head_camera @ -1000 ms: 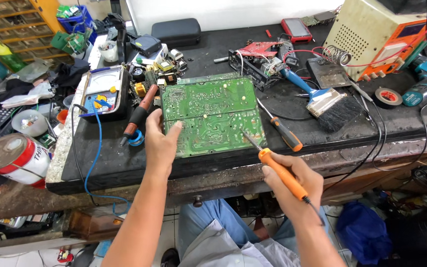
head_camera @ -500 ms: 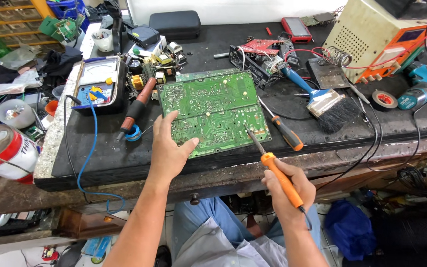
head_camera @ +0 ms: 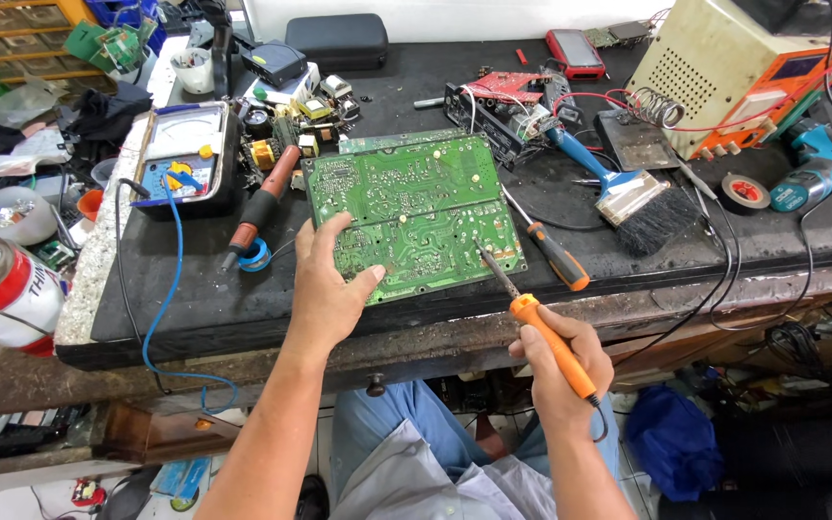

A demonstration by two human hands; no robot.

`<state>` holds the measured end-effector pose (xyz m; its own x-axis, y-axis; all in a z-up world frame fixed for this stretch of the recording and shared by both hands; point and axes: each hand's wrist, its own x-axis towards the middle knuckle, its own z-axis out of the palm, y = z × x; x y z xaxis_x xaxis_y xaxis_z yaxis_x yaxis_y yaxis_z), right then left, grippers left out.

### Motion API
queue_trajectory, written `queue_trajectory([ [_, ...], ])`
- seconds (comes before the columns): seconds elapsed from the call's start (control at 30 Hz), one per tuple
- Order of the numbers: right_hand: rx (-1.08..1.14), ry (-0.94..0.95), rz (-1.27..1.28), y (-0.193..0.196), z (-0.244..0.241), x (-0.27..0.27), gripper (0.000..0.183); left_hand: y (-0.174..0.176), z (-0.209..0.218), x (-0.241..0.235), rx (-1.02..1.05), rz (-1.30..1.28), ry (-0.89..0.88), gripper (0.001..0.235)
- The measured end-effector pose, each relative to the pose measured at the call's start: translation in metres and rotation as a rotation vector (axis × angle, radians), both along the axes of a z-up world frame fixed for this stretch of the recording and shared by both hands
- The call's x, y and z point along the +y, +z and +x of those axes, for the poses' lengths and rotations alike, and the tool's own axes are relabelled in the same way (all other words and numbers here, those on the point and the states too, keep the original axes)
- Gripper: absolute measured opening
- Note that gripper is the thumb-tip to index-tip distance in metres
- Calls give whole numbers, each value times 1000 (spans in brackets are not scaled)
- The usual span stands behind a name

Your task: The person solders a green circuit board using a soldering iron and solder wire. They flip the board over to inspect the other side and continue soldering various points on the board.

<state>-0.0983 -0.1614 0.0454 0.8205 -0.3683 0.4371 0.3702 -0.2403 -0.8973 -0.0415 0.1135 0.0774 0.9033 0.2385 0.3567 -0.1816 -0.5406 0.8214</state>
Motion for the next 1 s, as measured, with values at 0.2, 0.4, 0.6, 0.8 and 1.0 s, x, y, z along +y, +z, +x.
queue_trajectory([
  [0.2,10,75,314,-3,8,-1,25,8,-3,-3,146,-4,13,71],
  [0.4,-32,109,416,-14,15,-3,26,8,-3,-3,112,-8,4,70],
  [0.6,-176,158,299,-25,19,-12,27,13,-10,-5,74,-23,22,77],
  [0.8,-182,174,315,-15,20,-7,27,17,-15,-9,83,-57,24,79],
  [1.0,-13,49,115,13,5,4,29,1,-2,1,73,18,12,73],
])
